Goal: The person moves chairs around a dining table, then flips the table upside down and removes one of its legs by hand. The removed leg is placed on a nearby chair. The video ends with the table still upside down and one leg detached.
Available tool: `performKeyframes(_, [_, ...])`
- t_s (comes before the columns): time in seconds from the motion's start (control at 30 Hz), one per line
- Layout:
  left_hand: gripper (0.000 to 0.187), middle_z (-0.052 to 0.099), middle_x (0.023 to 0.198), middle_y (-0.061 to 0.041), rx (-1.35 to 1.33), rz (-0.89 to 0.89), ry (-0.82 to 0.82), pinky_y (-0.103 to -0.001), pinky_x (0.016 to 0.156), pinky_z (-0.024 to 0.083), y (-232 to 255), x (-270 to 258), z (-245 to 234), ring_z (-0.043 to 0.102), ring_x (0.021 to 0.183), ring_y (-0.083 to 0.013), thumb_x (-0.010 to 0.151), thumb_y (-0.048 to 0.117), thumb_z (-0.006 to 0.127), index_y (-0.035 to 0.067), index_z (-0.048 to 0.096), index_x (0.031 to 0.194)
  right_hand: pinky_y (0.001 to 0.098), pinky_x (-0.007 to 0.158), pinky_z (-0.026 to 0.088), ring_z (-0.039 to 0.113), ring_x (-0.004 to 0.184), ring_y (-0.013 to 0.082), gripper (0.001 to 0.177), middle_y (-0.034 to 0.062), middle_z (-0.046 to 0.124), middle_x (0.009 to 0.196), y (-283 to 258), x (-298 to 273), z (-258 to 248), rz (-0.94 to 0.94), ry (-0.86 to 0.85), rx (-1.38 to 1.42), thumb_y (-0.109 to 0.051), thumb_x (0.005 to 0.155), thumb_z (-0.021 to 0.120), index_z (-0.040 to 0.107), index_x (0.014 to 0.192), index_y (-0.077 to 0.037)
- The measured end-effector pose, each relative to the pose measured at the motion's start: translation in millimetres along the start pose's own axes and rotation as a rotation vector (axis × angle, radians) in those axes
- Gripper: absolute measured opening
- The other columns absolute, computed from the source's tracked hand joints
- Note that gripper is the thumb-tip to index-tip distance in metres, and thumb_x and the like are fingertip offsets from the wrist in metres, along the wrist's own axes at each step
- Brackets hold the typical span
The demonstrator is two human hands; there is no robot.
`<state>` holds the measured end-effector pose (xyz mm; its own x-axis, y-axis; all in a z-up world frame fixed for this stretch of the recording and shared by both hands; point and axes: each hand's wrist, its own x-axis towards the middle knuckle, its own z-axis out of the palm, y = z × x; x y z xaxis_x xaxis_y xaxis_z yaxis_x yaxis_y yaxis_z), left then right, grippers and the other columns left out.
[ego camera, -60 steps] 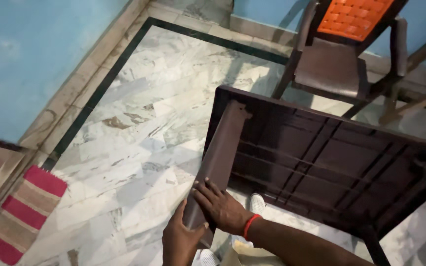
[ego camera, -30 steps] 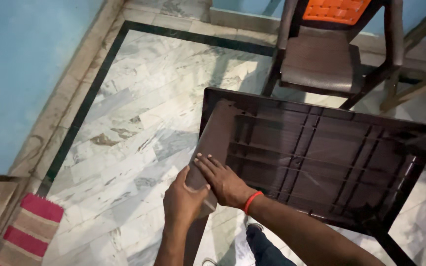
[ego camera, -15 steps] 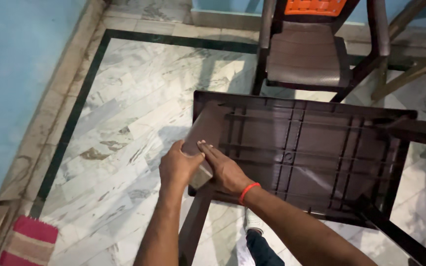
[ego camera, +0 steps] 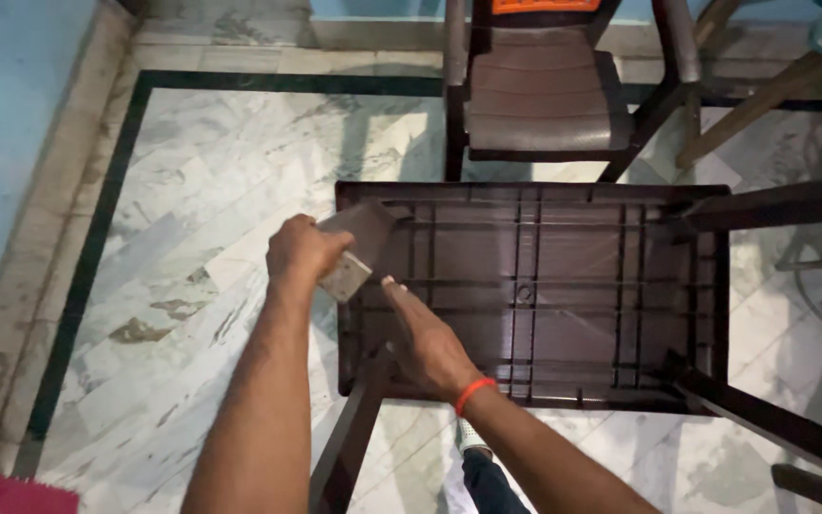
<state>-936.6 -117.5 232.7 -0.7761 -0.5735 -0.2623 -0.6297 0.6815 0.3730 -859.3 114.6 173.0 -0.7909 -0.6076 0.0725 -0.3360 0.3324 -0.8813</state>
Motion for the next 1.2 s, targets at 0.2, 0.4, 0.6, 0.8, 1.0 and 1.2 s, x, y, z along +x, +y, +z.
performKeyframes(0.2, [0.058, 0.076, 0.11, -0.023, 0.093, -0.12, -0.095, -0.045, 0.09, 0.059, 23, 61, 13, 0.074, 0.103, -0.0383, 0.073, 0.051, 0.079, 0.002, 0.077, 0.104, 0.0401, 0.123, 0.033, 0.037, 0.15, 0.0352, 0.077, 0.0192, 0.038, 0.163, 19, -43, -14, 0.002, 0.046, -0.045, 0.0, 0.087, 0.067, 0.035, 0.157, -0.004])
performKeyframes(0.4, [0.059, 0.074, 0.111, -0.024, 0.183, 0.027, 0.004, -0.047, 0.088, 0.058, 27, 110, 22, 0.071, 0.102, -0.0408, 0.074, 0.053, 0.08, 0.001, 0.077, 0.104, 0.0399, 0.12, 0.035, 0.037, 0.149, 0.0354, 0.078, 0.0199, 0.038, 0.162, 39, -75, -27, 0.127, 0.105, -0.016, 0.002, 0.084, 0.069, 0.035, 0.154, -0.004])
performKeyframes(0.6, [0.053, 0.072, 0.115, -0.022, 0.037, 0.051, 0.096, -0.049, 0.093, 0.055, 41, 144, 46, 0.068, 0.108, -0.04, 0.075, 0.04, 0.079, 0.004, 0.072, 0.114, 0.0395, 0.12, 0.038, 0.038, 0.15, 0.0343, 0.083, 0.0184, 0.038, 0.163, 49, -99, -31, 0.15, 0.196, -0.038, 0.006, 0.08, 0.067, 0.034, 0.156, -0.004])
performKeyframes(0.8, [0.045, 0.07, 0.123, -0.022, 0.032, 0.111, 0.167, -0.052, 0.101, 0.05, 46, 188, 62, 0.062, 0.119, -0.043, 0.081, 0.034, 0.076, 0.008, 0.071, 0.117, 0.0429, 0.118, 0.033, 0.031, 0.15, 0.0361, 0.081, 0.0182, 0.033, 0.163, 58, -96, -37, 0.283, 0.135, -0.21, 0.0, 0.081, 0.071, 0.036, 0.154, -0.004])
performKeyframes(1.0, [0.044, 0.037, 0.141, -0.029, -0.115, 0.049, 0.103, -0.055, 0.102, 0.043, 38, 226, 74, 0.054, 0.116, -0.0522, 0.092, 0.036, 0.064, 0.013, 0.057, 0.128, 0.05, 0.12, 0.027, 0.028, 0.15, 0.0412, 0.079, 0.0225, 0.031, 0.163, 60, -63, -57, 0.239, 0.192, -0.493, -0.004, 0.08, 0.067, 0.036, 0.153, -0.001])
performKeyframes(1.2, [0.061, 0.033, 0.151, -0.031, -0.132, 0.192, 0.058, -0.051, 0.109, 0.039, 16, 273, 87, 0.048, 0.128, -0.0505, 0.091, 0.031, 0.069, 0.009, 0.047, 0.144, 0.0498, 0.121, 0.027, 0.03, 0.15, 0.0419, 0.074, 0.0235, 0.033, 0.162, 56, -35, -56, 0.24, 0.225, -0.56, -0.004, 0.084, 0.063, 0.038, 0.153, -0.001])
